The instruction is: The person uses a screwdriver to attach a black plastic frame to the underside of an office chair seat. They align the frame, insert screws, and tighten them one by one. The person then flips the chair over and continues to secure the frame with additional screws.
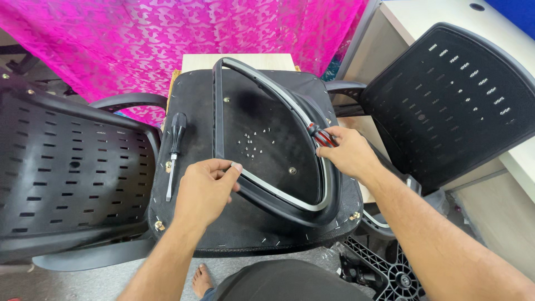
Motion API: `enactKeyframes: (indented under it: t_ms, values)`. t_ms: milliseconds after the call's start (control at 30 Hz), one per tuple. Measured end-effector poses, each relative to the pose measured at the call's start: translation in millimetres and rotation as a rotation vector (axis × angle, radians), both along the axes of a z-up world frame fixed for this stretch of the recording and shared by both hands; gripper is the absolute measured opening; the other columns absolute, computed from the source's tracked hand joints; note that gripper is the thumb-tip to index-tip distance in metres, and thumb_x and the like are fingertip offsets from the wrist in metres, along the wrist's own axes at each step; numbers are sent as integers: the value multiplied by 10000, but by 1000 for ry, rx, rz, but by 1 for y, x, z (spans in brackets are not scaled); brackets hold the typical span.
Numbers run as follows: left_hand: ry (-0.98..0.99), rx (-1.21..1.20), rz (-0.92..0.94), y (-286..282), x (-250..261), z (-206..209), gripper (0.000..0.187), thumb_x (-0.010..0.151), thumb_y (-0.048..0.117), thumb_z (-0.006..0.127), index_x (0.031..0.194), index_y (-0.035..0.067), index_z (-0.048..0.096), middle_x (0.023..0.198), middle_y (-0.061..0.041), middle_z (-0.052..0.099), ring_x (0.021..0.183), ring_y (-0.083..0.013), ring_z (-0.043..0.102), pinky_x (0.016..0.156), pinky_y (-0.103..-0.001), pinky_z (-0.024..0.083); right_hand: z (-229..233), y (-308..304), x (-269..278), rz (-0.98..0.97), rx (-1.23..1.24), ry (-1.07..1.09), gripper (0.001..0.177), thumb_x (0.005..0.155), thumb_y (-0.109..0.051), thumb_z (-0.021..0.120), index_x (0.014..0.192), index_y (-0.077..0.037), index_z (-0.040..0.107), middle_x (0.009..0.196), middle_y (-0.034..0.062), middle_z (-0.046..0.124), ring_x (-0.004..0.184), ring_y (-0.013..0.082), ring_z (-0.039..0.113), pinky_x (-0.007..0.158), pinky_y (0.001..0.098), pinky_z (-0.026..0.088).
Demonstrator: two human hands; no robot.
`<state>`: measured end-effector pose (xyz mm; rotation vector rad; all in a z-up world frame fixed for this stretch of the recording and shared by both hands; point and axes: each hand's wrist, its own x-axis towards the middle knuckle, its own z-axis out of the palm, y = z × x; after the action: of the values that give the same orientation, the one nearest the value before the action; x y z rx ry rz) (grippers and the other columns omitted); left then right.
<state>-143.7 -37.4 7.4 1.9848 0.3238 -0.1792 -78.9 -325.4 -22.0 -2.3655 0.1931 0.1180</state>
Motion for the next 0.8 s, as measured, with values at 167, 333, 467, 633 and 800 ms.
enactKeyframes:
  t_ms: [167, 333, 467, 633, 800]
  values:
    - [-32, 255, -32, 6, 5, 0, 309, 844, 358, 764, 1018, 108, 817, 690, -70, 751, 601, -147, 662, 604, -322, 497, 5, 14, -3, -7, -168, -41, 373, 784, -248, 796, 1133, -126, 746, 957, 125, 773, 896, 263, 752, 859, 391, 552]
    - [-106, 194, -17, 9, 8, -4, 327, 796, 341, 808, 983, 72, 811, 716, -24, 761, 632, -114, 694, 616, -289, 526, 4, 23, -9, -29, -272, -75, 284, 810, -249, 774, 1076, -149, 761, 965, 142, 760, 940, 332, 725, 866, 441, 548]
    - [-100, 140, -1, 9, 10, -6, 295, 795, 315, 819, 942, 61, 797, 712, -29, 757, 577, -115, 686, 574, -275, 531, 4, 27, -11, -39, -322, -77, 249, 834, -262, 755, 1067, -174, 760, 955, 145, 753, 953, 352, 713, 853, 471, 544]
    - [-156, 151, -9, 12, 14, -12, 268, 798, 272, 816, 941, 51, 766, 675, -24, 733, 550, -94, 681, 546, -265, 520, 13, 33, -21, 18, -250, -234, 334, 784, -257, 808, 1082, -116, 751, 983, 145, 744, 923, 335, 717, 833, 442, 543]
    - [-181, 39, -78, 23, 22, -23, 219, 863, 229, 767, 968, 36, 761, 663, -29, 702, 530, -89, 625, 514, -273, 466, 31, 53, -44, 227, -52, -81, 379, 763, -272, 826, 1088, -98, 739, 940, 120, 784, 881, 246, 762, 839, 354, 558]
